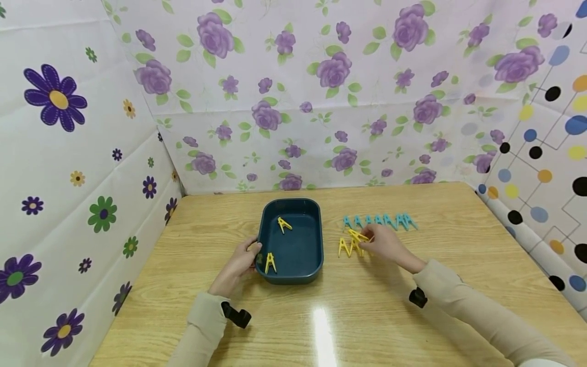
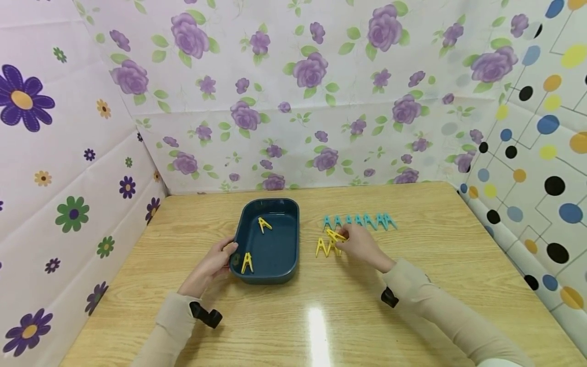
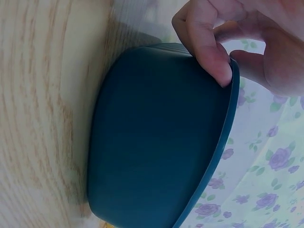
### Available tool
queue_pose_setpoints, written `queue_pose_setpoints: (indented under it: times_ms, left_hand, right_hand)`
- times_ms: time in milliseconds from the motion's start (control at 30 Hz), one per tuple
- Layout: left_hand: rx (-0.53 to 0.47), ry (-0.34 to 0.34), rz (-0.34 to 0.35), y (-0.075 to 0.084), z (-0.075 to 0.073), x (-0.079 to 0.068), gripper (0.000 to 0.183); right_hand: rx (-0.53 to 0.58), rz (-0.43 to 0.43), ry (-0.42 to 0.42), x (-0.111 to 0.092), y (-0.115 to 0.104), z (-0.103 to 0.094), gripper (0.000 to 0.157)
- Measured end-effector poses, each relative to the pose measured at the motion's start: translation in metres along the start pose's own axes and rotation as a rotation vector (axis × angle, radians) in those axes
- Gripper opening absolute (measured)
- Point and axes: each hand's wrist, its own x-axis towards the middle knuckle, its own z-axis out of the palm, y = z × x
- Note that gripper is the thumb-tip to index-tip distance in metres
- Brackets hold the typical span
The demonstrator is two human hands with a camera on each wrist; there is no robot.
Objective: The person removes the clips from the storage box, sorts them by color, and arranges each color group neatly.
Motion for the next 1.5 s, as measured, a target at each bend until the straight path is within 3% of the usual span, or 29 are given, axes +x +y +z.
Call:
queue_pose_setpoints:
  times_ms: [800, 933, 1167, 1267, 1500]
  left_hand:
    - [-0.036, -0.014, -0.015, -0.003, -0.001, 0.004, 0.047]
    - [-0.035, -0.013, -0.007, -0.004, -0.002, 0.003, 0.047]
    - [-0.042, -0.027, -0.006, -0.003, -0.001, 0.003, 0.047]
    - [-0.038, -0.026, -0.003, -0.002, -0.002, 0.002, 0.047]
    - [-0.045, -0.018, 0.007, 0.000, -0.001, -0.001, 0.047]
  right_hand:
    - [-0.081, 0.121, 0.002, -0.009, 0.031, -0.007, 0.027]
    - [-0.100, 0.139, 0.005, -0.011, 0.033, -0.010, 0.022]
    - [-0.123, 0.143, -0.023, -0.013, 0.035, -0.009, 0.038]
    - [-0.137, 0.147, -0.029, -0.014, 0.035, -0.008, 0.023]
    - [-0.127, 0.149, -0.062, -0.017, 0.034, -0.010, 0.010]
